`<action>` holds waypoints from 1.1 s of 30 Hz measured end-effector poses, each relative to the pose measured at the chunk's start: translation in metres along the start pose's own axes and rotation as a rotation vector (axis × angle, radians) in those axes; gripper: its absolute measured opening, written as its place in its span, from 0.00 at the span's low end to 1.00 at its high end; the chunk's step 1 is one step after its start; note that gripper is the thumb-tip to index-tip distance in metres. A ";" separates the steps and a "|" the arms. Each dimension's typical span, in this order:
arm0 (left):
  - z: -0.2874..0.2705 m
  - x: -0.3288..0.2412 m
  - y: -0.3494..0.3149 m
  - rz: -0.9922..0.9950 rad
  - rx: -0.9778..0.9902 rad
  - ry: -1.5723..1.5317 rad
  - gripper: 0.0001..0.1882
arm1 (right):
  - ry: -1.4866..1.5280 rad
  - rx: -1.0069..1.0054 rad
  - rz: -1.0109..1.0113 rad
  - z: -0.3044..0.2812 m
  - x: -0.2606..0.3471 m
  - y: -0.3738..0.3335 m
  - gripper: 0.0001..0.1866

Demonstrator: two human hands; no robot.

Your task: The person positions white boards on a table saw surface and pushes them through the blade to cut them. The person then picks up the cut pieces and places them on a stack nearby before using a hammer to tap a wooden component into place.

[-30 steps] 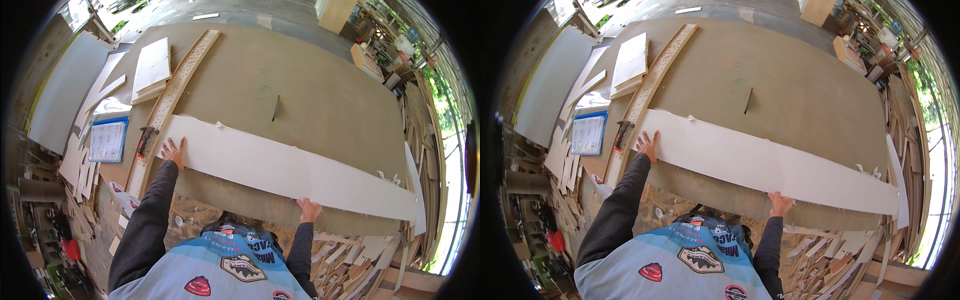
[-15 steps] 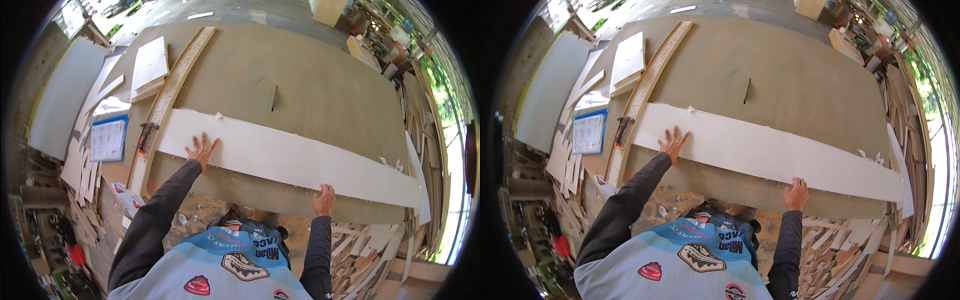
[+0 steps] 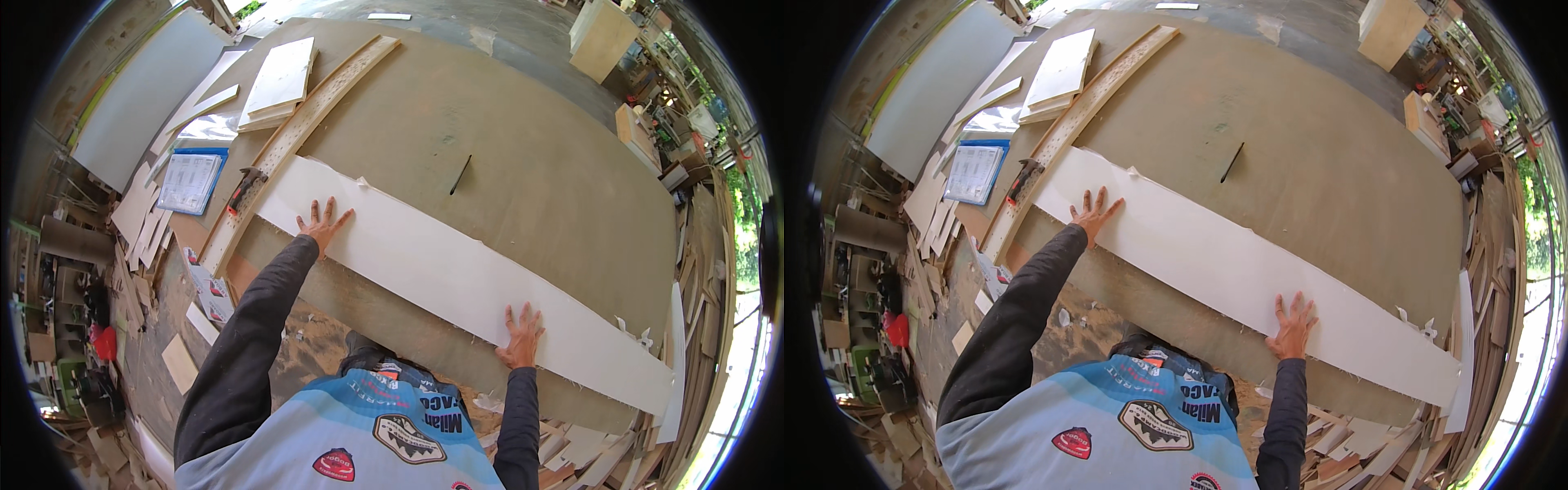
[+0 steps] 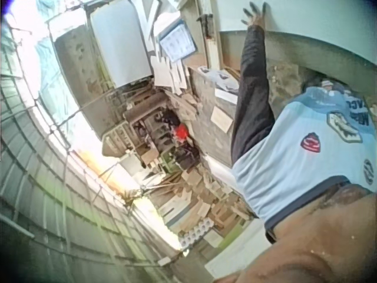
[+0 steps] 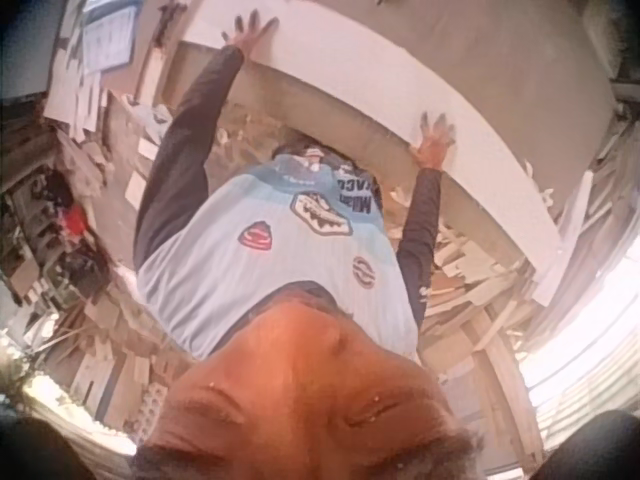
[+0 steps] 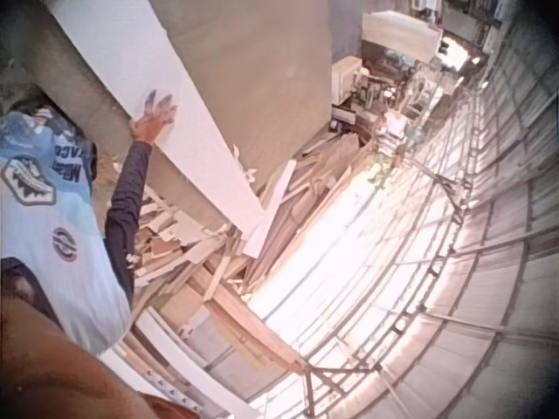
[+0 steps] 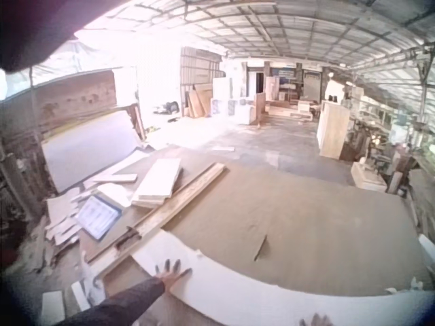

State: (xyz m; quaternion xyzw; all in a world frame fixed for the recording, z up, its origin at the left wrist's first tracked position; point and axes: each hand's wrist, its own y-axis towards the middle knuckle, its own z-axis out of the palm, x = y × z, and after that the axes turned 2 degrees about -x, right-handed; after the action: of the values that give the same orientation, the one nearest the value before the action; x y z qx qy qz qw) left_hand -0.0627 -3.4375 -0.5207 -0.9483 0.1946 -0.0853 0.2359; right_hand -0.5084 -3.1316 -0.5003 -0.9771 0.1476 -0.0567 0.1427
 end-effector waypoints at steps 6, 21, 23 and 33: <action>-0.008 -0.005 0.013 0.001 -0.013 -0.009 0.81 | 0.001 -0.004 -0.028 0.001 -0.008 0.013 0.58; -0.031 -0.011 0.055 -0.017 -0.027 -0.029 0.79 | -0.078 0.022 -0.056 -0.015 -0.024 0.068 0.58; -0.030 -0.011 0.057 -0.024 -0.014 -0.023 0.79 | -0.070 0.024 -0.058 -0.016 -0.024 0.071 0.58; -0.033 -0.008 0.065 -0.020 -0.016 -0.032 0.79 | -0.075 0.044 -0.039 -0.024 -0.020 0.080 0.59</action>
State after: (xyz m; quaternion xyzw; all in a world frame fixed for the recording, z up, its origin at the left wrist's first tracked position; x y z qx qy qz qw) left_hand -0.0994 -3.5006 -0.5239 -0.9533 0.1820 -0.0709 0.2303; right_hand -0.5526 -3.2045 -0.5027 -0.9778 0.1219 -0.0259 0.1683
